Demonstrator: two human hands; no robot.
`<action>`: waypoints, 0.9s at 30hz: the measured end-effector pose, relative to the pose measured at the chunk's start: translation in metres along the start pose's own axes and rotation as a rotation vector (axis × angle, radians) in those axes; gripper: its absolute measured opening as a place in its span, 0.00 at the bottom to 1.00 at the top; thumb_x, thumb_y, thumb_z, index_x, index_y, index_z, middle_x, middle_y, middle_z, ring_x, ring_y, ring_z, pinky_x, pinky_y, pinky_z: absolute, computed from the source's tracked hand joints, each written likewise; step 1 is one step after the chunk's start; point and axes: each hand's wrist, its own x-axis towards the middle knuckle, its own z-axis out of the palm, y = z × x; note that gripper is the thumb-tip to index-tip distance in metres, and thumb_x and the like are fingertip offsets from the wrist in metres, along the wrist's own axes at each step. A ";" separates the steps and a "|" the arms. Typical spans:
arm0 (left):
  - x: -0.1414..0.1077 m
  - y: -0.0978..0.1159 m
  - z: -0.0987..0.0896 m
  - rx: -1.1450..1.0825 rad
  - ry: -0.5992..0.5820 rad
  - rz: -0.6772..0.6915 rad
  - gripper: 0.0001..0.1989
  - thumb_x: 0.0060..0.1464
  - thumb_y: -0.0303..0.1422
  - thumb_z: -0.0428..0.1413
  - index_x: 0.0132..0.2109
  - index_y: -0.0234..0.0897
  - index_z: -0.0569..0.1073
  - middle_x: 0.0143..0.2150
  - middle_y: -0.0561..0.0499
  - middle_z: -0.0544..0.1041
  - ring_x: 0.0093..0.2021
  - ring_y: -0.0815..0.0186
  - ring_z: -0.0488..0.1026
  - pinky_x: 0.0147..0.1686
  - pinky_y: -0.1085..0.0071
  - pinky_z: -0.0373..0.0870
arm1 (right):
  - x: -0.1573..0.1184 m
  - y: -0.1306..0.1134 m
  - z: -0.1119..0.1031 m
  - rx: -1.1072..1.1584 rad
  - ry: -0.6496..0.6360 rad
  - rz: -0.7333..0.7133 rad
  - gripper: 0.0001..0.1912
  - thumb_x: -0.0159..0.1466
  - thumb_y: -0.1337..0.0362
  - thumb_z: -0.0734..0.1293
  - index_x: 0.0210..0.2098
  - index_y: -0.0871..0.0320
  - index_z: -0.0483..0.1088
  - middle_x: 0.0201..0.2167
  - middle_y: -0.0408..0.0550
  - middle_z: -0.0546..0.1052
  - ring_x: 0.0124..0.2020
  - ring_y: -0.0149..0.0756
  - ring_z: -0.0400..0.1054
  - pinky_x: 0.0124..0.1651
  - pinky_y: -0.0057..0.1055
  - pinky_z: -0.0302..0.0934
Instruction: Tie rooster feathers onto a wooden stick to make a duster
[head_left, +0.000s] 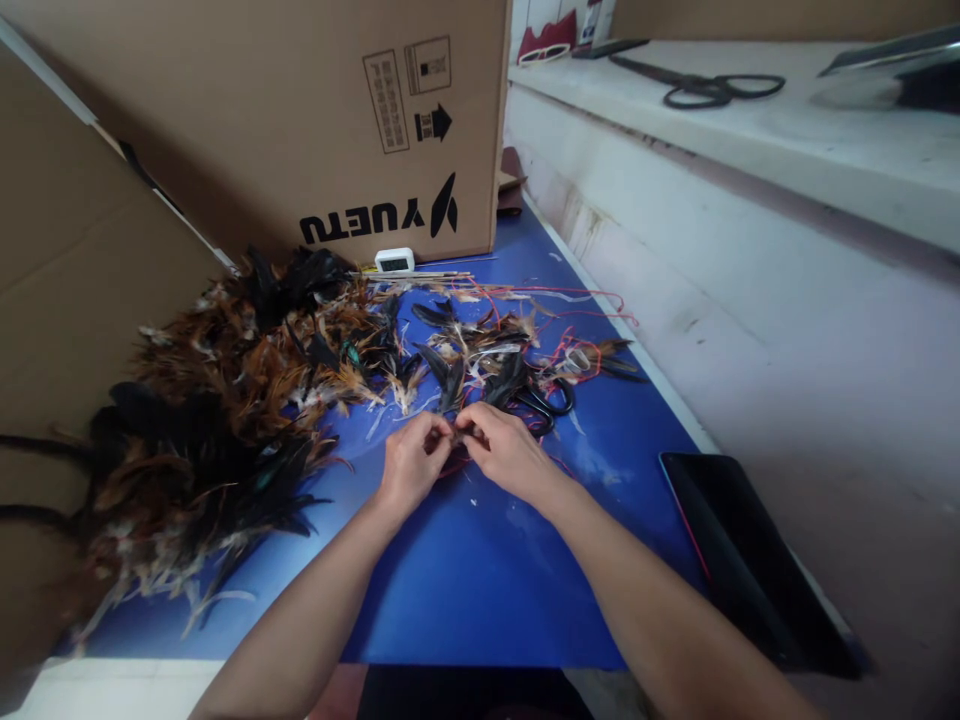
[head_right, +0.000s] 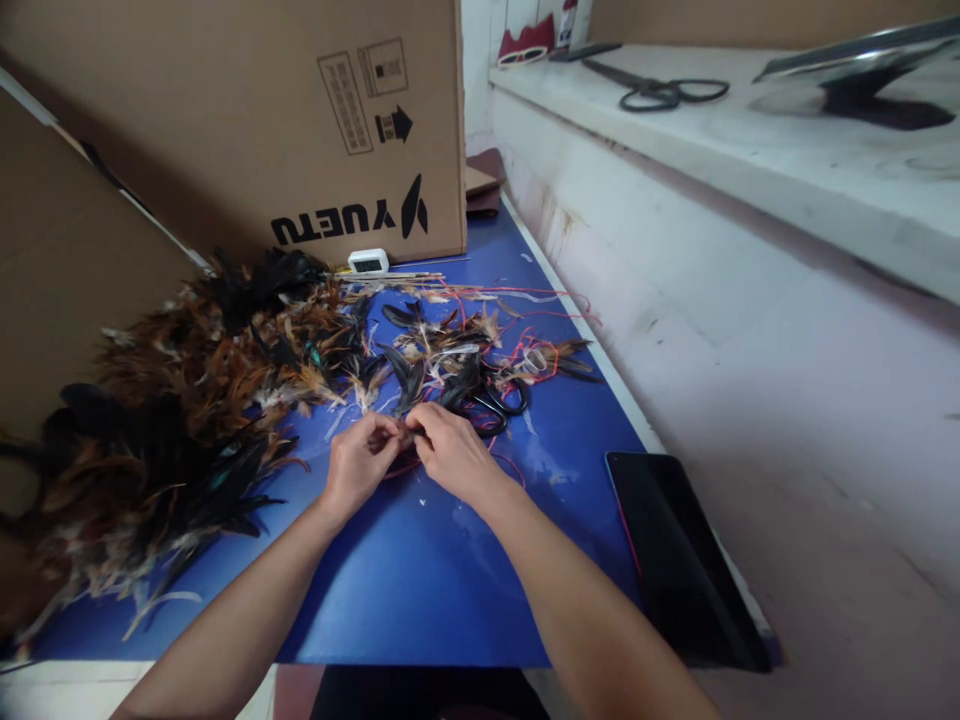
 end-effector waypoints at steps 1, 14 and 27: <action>0.000 0.000 0.000 0.018 0.014 0.019 0.03 0.51 0.26 0.53 0.33 0.38 0.68 0.31 0.53 0.76 0.30 0.71 0.73 0.33 0.75 0.71 | 0.001 0.000 0.000 0.016 0.012 0.019 0.12 0.56 0.76 0.59 0.36 0.55 0.65 0.33 0.44 0.72 0.33 0.31 0.66 0.37 0.28 0.60; -0.002 -0.001 0.000 0.133 0.066 0.222 0.03 0.53 0.26 0.53 0.34 0.38 0.69 0.35 0.51 0.78 0.34 0.70 0.75 0.36 0.74 0.72 | 0.007 0.008 0.005 0.262 0.032 0.211 0.14 0.58 0.71 0.62 0.43 0.56 0.69 0.31 0.43 0.77 0.31 0.30 0.71 0.38 0.29 0.64; 0.000 -0.002 -0.002 0.140 0.020 0.283 0.04 0.54 0.26 0.52 0.34 0.39 0.69 0.35 0.51 0.78 0.37 0.69 0.76 0.36 0.74 0.72 | 0.011 0.002 0.000 0.130 -0.068 0.175 0.09 0.58 0.74 0.62 0.34 0.59 0.72 0.33 0.46 0.75 0.35 0.33 0.68 0.40 0.31 0.60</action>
